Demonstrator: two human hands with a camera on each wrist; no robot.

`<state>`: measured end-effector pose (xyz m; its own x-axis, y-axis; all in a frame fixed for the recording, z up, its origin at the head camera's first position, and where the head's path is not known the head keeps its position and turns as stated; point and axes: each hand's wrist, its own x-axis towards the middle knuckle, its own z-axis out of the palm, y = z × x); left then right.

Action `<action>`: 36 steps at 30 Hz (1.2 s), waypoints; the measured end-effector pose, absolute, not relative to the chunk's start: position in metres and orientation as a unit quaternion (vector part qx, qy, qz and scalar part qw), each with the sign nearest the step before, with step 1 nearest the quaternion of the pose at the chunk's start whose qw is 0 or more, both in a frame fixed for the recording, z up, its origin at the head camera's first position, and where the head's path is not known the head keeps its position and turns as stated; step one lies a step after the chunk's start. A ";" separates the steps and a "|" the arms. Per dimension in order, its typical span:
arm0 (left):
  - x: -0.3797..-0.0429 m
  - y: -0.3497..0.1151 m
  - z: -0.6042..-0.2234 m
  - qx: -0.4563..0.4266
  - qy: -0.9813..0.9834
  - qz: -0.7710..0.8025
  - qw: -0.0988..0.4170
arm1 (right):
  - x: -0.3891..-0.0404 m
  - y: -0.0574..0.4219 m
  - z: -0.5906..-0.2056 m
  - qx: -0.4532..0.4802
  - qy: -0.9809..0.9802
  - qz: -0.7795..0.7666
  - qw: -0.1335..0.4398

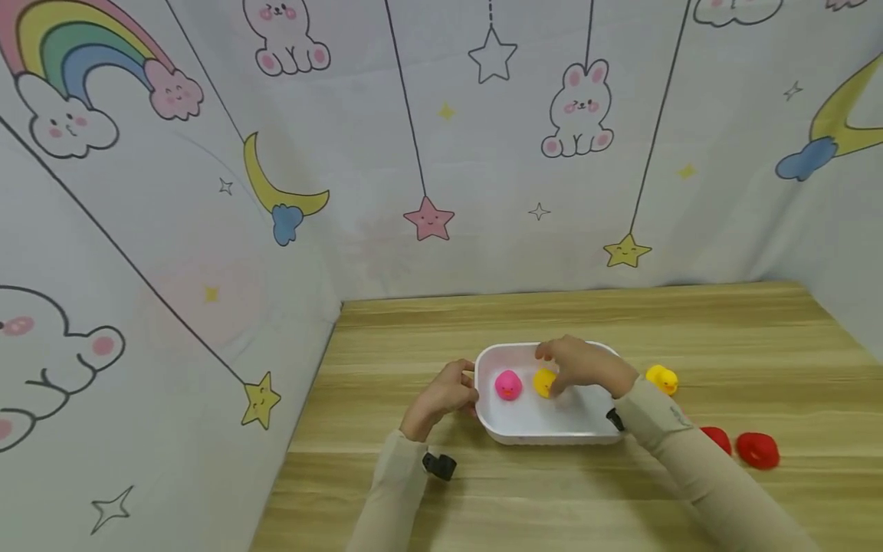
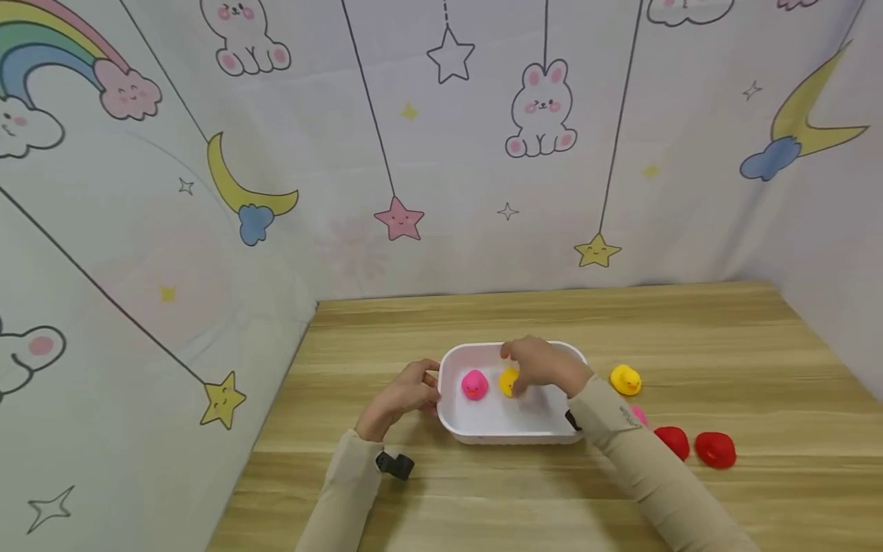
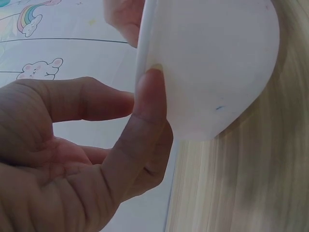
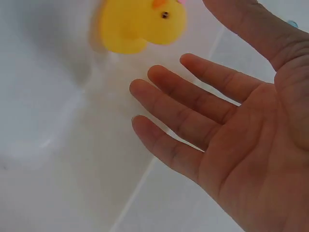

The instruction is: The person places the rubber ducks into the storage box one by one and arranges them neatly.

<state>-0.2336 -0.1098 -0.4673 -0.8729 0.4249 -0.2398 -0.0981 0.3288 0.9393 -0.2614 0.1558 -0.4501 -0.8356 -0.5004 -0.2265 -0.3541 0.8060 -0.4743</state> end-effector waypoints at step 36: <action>-0.233 -0.108 -0.469 0.098 0.782 0.570 0.232 | -0.237 0.299 -0.433 -0.208 0.930 -0.284 0.108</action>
